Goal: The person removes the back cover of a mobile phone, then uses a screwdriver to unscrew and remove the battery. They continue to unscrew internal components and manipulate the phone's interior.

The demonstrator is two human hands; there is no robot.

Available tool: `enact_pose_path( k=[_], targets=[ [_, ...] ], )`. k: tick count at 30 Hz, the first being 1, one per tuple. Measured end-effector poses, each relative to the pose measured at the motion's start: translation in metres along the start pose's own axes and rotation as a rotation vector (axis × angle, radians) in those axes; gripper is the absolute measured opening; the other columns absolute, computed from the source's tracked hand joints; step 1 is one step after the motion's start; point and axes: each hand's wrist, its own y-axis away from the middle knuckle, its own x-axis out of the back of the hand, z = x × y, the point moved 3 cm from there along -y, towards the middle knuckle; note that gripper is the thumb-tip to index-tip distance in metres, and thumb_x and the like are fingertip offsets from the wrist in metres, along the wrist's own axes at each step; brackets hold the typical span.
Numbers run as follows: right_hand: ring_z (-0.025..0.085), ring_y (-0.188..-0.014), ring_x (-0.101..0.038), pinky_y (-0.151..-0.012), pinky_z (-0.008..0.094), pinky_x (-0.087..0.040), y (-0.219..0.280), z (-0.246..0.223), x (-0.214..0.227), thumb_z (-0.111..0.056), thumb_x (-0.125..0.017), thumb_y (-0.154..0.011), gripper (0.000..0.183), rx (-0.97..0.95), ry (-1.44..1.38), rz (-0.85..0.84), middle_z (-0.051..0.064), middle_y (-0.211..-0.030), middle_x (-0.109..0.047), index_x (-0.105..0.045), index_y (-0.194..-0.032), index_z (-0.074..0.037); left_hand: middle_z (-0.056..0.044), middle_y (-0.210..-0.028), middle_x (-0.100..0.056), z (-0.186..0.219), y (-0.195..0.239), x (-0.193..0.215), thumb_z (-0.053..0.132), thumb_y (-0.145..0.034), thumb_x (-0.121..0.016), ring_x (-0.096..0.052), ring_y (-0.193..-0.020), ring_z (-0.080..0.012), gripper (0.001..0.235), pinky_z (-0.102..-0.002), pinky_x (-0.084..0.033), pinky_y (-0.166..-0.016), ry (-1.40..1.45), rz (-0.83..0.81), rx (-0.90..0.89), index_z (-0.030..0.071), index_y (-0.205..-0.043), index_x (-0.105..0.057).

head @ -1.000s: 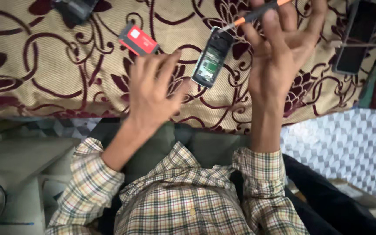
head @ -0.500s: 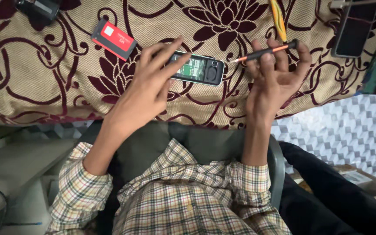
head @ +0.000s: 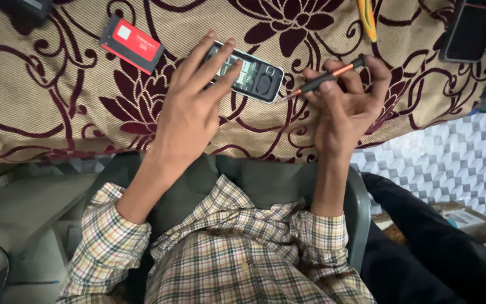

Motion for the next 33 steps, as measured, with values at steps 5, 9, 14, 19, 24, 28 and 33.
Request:
enact_pose_path(
  k=[5,9,14,19,24,28,33],
  targets=[
    [0.04,-0.109,-0.075,-0.091,0.046,-0.069,0.0,0.003,-0.002,0.015,-0.066,-0.106,0.059,0.012,0.027,-0.028,0.027,-0.126,-0.067,-0.034,-0.15,-0.008,-0.008,-0.161,-0.049,0.001,-0.001,0.002,-0.01,-0.093,-0.065,-0.036,-0.156,-0.0326,0.049,-0.049,-0.038,-0.127,0.04,0.024,0.014,0.003,-0.14,-0.067],
    [0.041,-0.112,-0.074,-0.093,0.046,-0.069,0.0,0.002,-0.002,0.015,-0.065,-0.108,0.059,0.013,0.074,-0.027,0.027,-0.127,-0.066,-0.032,-0.151,-0.009,-0.009,-0.158,-0.052,0.002,-0.004,0.002,-0.01,-0.093,-0.064,-0.038,-0.154,-0.0331,0.047,-0.048,-0.038,-0.127,0.052,0.036,0.017,0.002,-0.138,-0.069],
    [0.041,-0.114,-0.074,-0.093,0.046,-0.069,0.001,0.004,-0.002,0.016,-0.064,-0.109,0.06,0.0,0.069,-0.023,0.026,-0.13,-0.064,-0.031,-0.152,-0.01,-0.009,-0.157,-0.054,0.0,-0.003,0.002,-0.007,-0.098,-0.066,-0.04,-0.153,-0.0335,0.039,-0.047,-0.039,-0.128,0.098,0.069,0.016,0.002,-0.136,-0.07],
    [0.041,-0.115,-0.074,-0.094,0.046,-0.069,0.001,0.004,-0.001,0.016,-0.063,-0.109,0.059,0.004,0.071,-0.038,0.027,-0.131,-0.064,-0.031,-0.151,-0.011,-0.009,-0.156,-0.055,0.0,-0.003,0.001,-0.008,-0.097,-0.065,-0.042,-0.153,-0.0331,0.039,-0.046,-0.041,-0.128,0.081,0.067,0.02,0.002,-0.135,-0.071],
    [0.041,-0.113,-0.074,-0.095,0.047,-0.069,-0.001,0.005,-0.002,0.017,-0.062,-0.108,0.055,0.061,0.11,-0.087,0.029,-0.129,-0.065,-0.032,-0.147,-0.009,-0.007,-0.156,-0.054,-0.001,-0.002,-0.001,-0.005,-0.101,-0.066,-0.041,-0.152,-0.0318,0.037,-0.046,-0.042,-0.128,0.051,0.075,0.017,0.004,-0.136,-0.071],
    [0.041,-0.115,-0.074,-0.099,0.047,-0.069,0.003,0.003,-0.005,0.017,-0.061,-0.109,0.056,0.107,0.154,-0.084,0.028,-0.129,-0.065,-0.029,-0.146,-0.009,-0.007,-0.156,-0.054,-0.001,-0.002,-0.002,-0.006,-0.1,-0.066,-0.041,-0.153,-0.0318,0.038,-0.046,-0.041,-0.128,0.051,0.073,0.021,0.004,-0.136,-0.071],
    [0.038,-0.114,-0.075,-0.101,0.044,-0.069,0.014,-0.003,-0.011,0.017,-0.061,-0.112,0.053,0.157,0.29,-0.059,0.027,-0.129,-0.065,-0.028,-0.145,-0.009,-0.007,-0.156,-0.054,-0.001,-0.001,-0.001,-0.005,-0.099,-0.067,-0.041,-0.152,-0.0316,0.038,-0.046,-0.041,-0.128,0.066,0.072,0.024,0.004,-0.135,-0.072]
  ],
)
